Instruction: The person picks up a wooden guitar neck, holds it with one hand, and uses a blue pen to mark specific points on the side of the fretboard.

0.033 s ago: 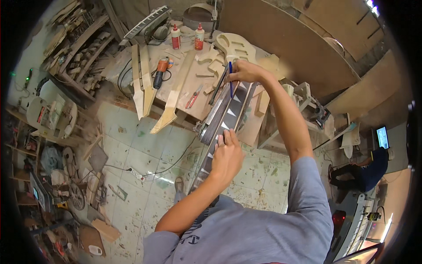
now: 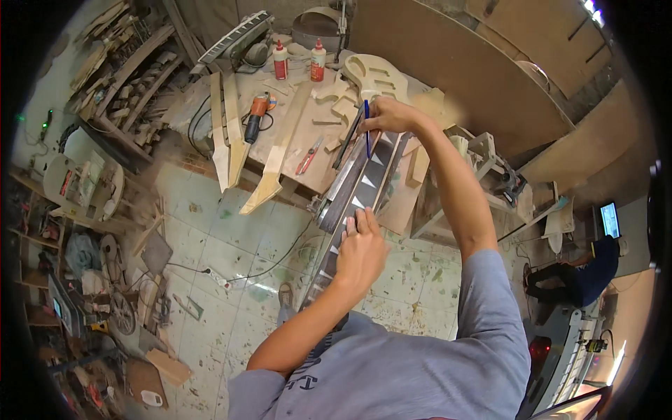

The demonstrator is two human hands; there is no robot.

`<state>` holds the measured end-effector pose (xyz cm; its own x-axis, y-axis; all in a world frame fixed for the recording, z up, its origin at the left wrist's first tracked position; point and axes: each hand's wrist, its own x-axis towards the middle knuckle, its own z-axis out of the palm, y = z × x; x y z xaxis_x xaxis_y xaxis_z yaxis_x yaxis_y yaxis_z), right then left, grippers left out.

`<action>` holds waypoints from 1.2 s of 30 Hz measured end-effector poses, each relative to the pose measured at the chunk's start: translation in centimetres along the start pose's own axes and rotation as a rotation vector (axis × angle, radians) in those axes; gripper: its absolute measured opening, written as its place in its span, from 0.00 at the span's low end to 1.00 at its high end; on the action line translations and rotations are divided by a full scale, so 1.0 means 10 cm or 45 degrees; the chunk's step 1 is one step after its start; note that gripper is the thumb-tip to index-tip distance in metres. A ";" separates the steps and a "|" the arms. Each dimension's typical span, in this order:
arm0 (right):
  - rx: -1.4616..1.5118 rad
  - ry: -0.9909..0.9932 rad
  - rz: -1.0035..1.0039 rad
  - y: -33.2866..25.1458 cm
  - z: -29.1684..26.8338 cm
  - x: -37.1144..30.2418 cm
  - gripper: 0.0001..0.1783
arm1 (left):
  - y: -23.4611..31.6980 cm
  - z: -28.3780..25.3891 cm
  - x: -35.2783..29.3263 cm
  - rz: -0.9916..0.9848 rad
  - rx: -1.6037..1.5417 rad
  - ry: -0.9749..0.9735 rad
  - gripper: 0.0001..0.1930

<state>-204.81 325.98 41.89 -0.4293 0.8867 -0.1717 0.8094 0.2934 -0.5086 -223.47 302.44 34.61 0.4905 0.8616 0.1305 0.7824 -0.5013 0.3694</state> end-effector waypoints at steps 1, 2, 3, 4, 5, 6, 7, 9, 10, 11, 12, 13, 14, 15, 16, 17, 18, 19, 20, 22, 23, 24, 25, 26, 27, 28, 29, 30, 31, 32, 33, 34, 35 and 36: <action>0.028 -0.010 -0.001 -0.04 0.00 -0.02 0.18 | 0.00 -0.02 0.00 -0.002 -0.001 -0.006 0.42; 0.056 -0.020 0.000 -0.05 -0.02 -0.01 0.18 | 0.01 -0.06 0.01 -0.002 -0.003 -0.013 0.42; -0.027 -0.043 0.008 0.00 -0.03 0.03 0.17 | 0.02 -0.08 0.02 -0.001 -0.005 -0.020 0.42; -0.011 -0.022 0.007 0.05 -0.04 0.05 0.16 | 0.03 -0.08 0.02 0.002 0.000 -0.012 0.42; 0.006 0.000 0.006 0.11 -0.06 0.06 0.16 | 0.04 -0.08 0.02 0.007 0.005 -0.005 0.41; 0.023 0.022 0.007 0.17 -0.08 0.08 0.15 | 0.04 -0.08 0.02 0.013 0.010 0.002 0.41; 0.073 0.043 0.000 0.25 -0.12 0.10 0.16 | 0.05 -0.09 0.03 0.008 0.006 -0.001 0.41; 0.175 0.087 -0.012 0.40 -0.20 0.13 0.16 | 0.05 -0.10 0.04 0.000 -0.004 -0.006 0.41; 0.124 0.114 -0.010 0.46 -0.24 0.15 0.16 | 0.05 -0.10 0.05 0.009 -0.001 -0.008 0.41; 0.073 0.141 -0.006 0.52 -0.28 0.17 0.16 | 0.05 -0.11 0.05 0.019 0.002 -0.010 0.40; 0.022 0.169 -0.001 0.58 -0.31 0.18 0.16 | 0.06 -0.11 0.06 0.030 0.004 -0.013 0.40; 0.020 0.168 0.009 0.58 -0.32 0.20 0.16 | 0.06 -0.13 0.06 0.020 0.004 -0.028 0.40; 0.017 0.166 0.019 0.58 -0.32 0.21 0.15 | 0.07 -0.15 0.06 0.011 0.003 -0.044 0.40; 0.015 0.165 0.030 0.59 -0.33 0.22 0.15 | 0.07 -0.16 0.07 0.002 0.002 -0.059 0.40; -0.003 0.168 0.032 0.58 -0.33 0.23 0.15 | 0.07 -0.16 0.07 0.004 0.004 -0.054 0.40; -0.021 0.171 0.035 0.57 -0.34 0.24 0.15 | 0.07 -0.16 0.06 0.006 0.007 -0.049 0.40; -0.039 0.174 0.038 0.57 -0.35 0.24 0.15 | 0.07 -0.16 0.07 0.007 0.010 -0.044 0.40; -0.030 0.179 0.044 0.57 -0.35 0.24 0.15 | 0.07 -0.17 0.07 0.005 -0.002 -0.051 0.40; -0.021 0.184 0.051 0.58 -0.35 0.24 0.15 | 0.07 -0.18 0.07 0.002 -0.013 -0.058 0.41; -0.011 0.201 0.066 0.62 -0.35 0.24 0.16 | 0.08 -0.19 0.08 0.001 -0.023 -0.066 0.41; -0.010 0.212 0.075 0.66 -0.36 0.25 0.16 | 0.08 -0.18 0.08 0.004 -0.022 -0.067 0.41; -0.009 0.224 0.085 0.70 -0.37 0.25 0.16 | 0.08 -0.17 0.08 0.007 -0.020 -0.069 0.41; -0.030 0.231 0.069 0.67 -0.37 0.24 0.16 | 0.07 -0.17 0.07 0.006 -0.010 -0.067 0.41; -0.052 0.239 0.052 0.64 -0.37 0.23 0.16 | 0.07 -0.18 0.07 0.004 0.000 -0.066 0.41; -0.073 0.247 0.037 0.61 -0.36 0.23 0.17 | 0.07 -0.18 0.06 0.004 0.010 -0.065 0.41; -0.101 0.260 0.012 0.61 -0.36 0.22 0.17 | 0.08 -0.18 0.07 0.007 0.014 -0.065 0.41; -0.129 0.274 -0.012 0.62 -0.36 0.21 0.17 | 0.08 -0.18 0.07 0.011 0.017 -0.065 0.42; -0.157 0.287 -0.036 0.62 -0.36 0.19 0.17 | 0.09 -0.18 0.08 0.015 0.021 -0.065 0.42; -0.197 0.321 -0.033 0.61 -0.37 0.18 0.17 | 0.09 -0.17 0.08 0.022 0.028 -0.058 0.42; -0.238 0.356 -0.030 0.60 -0.37 0.16 0.17 | 0.09 -0.16 0.08 0.030 0.034 -0.051 0.42; -0.280 0.391 -0.025 0.60 -0.38 0.15 0.17 | 0.09 -0.15 0.09 0.038 0.041 -0.044 0.42; -0.307 0.385 -0.077 0.54 -0.37 0.12 0.17 | 0.09 -0.15 0.08 0.038 0.044 -0.042 0.42; -0.335 0.379 -0.129 0.47 -0.37 0.08 0.17 | 0.09 -0.15 0.09 0.038 0.048 -0.040 0.42; -0.364 0.372 -0.182 0.41 -0.36 0.06 0.17 | 0.09 -0.15 0.10 0.037 0.052 -0.037 0.42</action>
<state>-200.29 329.02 42.69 -0.4467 0.8819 0.1507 0.8462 0.4711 -0.2489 -222.86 302.97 36.48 0.5239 0.8442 0.1137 0.7822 -0.5296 0.3281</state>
